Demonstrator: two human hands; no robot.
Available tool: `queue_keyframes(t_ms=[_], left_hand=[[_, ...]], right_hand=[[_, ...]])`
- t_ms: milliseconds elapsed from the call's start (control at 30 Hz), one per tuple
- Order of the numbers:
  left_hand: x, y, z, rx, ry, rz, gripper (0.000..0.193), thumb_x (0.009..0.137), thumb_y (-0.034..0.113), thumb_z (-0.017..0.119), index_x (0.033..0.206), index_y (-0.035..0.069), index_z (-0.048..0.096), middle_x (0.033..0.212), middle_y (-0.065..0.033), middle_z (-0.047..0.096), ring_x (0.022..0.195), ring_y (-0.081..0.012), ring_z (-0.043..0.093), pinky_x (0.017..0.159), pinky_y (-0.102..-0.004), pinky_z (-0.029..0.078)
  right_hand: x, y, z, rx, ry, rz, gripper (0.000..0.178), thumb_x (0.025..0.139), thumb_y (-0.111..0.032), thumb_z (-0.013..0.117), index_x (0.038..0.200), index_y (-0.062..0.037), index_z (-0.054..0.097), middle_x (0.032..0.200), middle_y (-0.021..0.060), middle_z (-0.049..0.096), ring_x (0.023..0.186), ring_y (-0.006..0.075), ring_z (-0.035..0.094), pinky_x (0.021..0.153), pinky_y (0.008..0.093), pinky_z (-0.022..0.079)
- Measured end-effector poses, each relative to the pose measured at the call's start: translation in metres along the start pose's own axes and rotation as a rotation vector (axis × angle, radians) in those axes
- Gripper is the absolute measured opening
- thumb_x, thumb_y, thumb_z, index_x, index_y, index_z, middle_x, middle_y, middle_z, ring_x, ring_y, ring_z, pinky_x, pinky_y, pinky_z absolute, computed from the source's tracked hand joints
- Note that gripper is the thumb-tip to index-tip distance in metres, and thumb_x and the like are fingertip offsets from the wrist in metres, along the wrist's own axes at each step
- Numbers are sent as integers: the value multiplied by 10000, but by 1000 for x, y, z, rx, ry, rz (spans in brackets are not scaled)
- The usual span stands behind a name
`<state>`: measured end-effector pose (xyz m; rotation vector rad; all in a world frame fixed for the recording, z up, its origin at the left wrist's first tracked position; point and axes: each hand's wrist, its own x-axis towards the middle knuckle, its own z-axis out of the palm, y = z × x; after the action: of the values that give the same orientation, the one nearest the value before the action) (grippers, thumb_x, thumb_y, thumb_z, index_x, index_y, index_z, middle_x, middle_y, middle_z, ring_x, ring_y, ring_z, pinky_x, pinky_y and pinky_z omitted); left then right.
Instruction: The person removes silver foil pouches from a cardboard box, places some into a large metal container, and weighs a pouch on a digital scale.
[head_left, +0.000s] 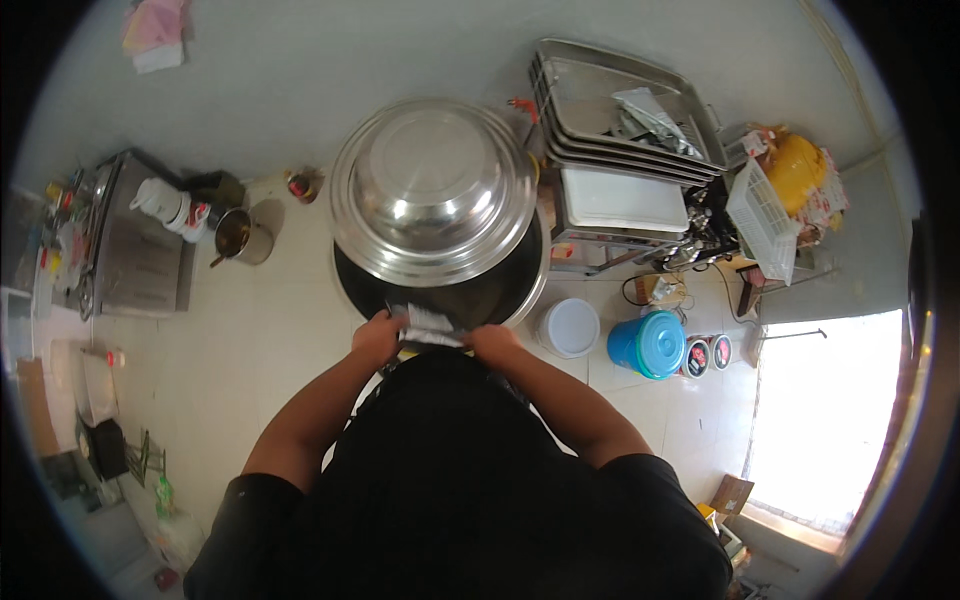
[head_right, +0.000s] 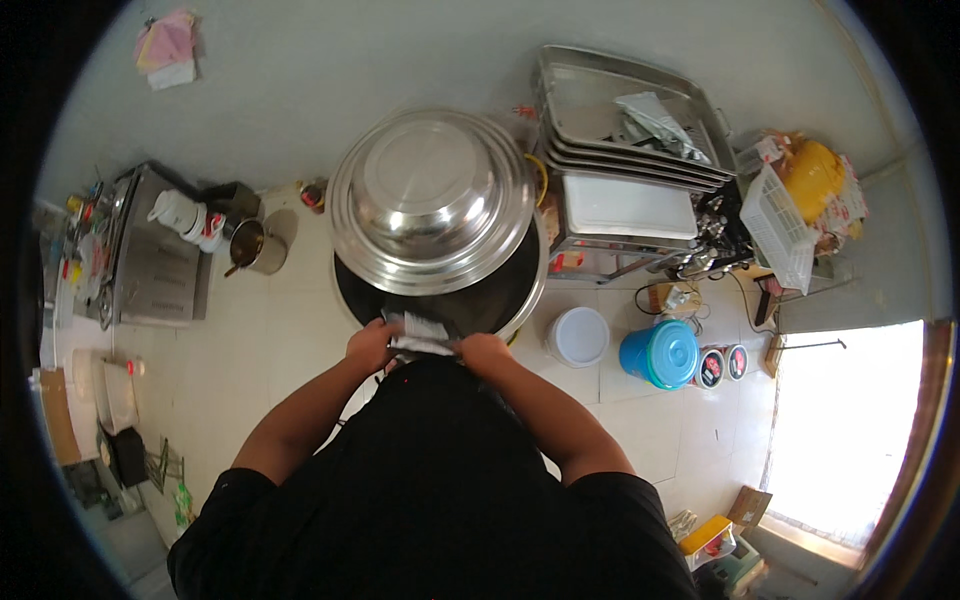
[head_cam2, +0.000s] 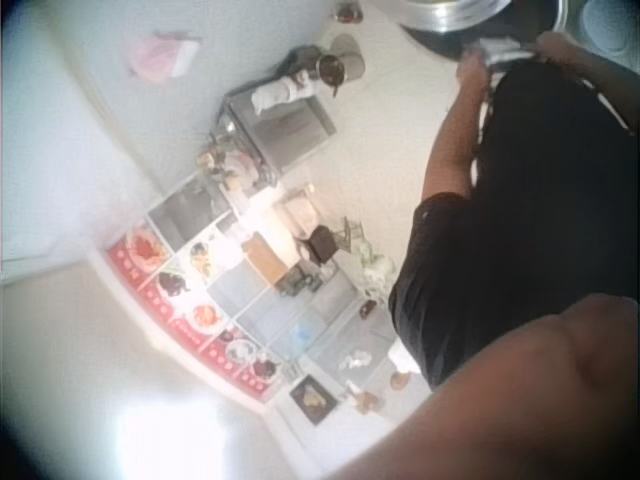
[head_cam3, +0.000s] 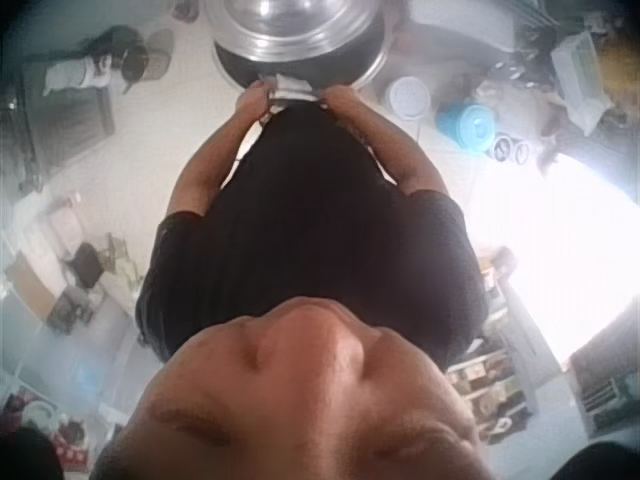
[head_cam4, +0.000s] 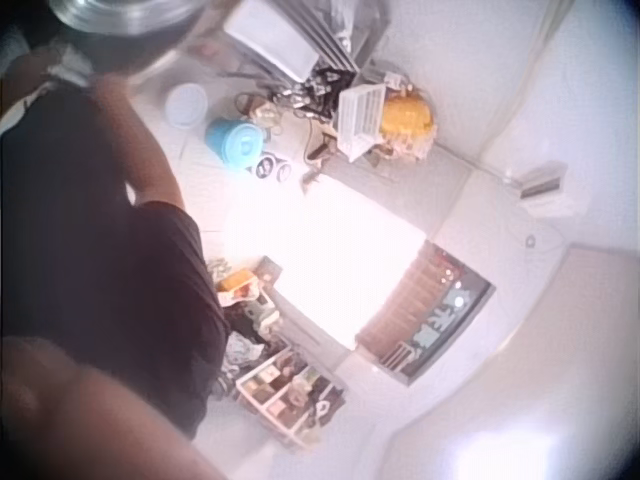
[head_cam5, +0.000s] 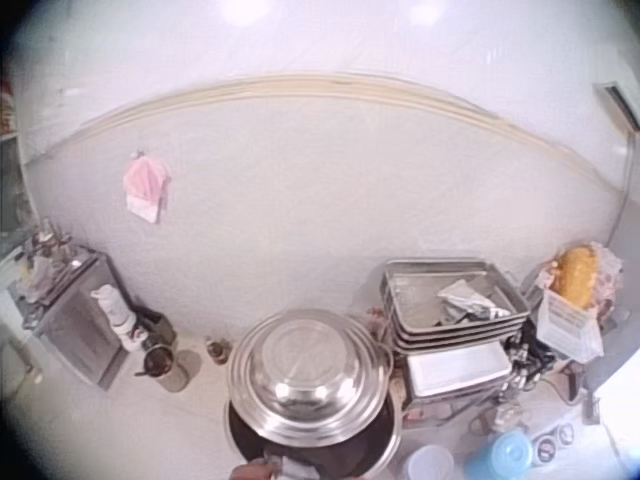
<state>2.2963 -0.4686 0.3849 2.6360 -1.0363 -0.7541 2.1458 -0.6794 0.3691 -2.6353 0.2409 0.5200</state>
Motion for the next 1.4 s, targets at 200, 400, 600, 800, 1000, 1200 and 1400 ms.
queue_keyframes(t_ms=[200,400,600,800,1000,1200,1400], left_hand=[[11,-17,17,48,-65,146,257,682,206,720,932,156,688,937,-86,638,929,-314,611,764,-431,504],[13,-21,23,37,-143,105,285,712,195,668,995,162,687,1015,-88,650,973,-300,612,803,-421,499],[-2,-11,19,-56,-41,128,434,665,168,707,1096,173,661,1039,-101,652,983,-299,617,796,-407,507],[-10,-2,23,-37,-88,72,343,779,161,595,1114,193,657,1113,-77,648,1017,-281,614,838,-404,505],[-12,10,32,-139,112,75,395,738,106,618,1125,174,655,1114,-66,649,994,-277,621,833,-382,507],[-14,25,38,-341,140,97,326,763,104,632,1085,136,671,1078,-73,664,982,-291,621,843,-380,506],[-12,43,46,-402,292,130,301,807,184,681,1097,104,671,1049,-96,677,861,-272,653,764,-342,529]], right_hand=[[5,-6,1,8,-253,89,230,823,-170,550,1025,-187,660,1036,112,661,974,319,635,824,433,507],[1,-4,8,121,-11,131,308,822,-152,541,1087,-237,671,1038,132,666,1008,328,628,844,438,503],[-5,2,20,75,-93,37,377,788,-104,567,1115,-259,676,1047,119,668,1007,324,630,875,409,499],[-17,1,24,257,299,81,316,810,-65,540,1076,-169,674,1118,85,645,1087,302,569,893,403,481],[-16,7,17,252,233,78,295,826,-108,503,1067,-151,668,1076,115,652,1065,324,586,879,425,484],[-22,29,5,246,232,54,257,831,-121,479,1006,-128,667,1034,136,656,996,353,608,847,451,489],[-15,36,-12,174,200,15,252,839,-138,487,1012,-133,670,1017,149,657,971,351,623,826,445,501]])
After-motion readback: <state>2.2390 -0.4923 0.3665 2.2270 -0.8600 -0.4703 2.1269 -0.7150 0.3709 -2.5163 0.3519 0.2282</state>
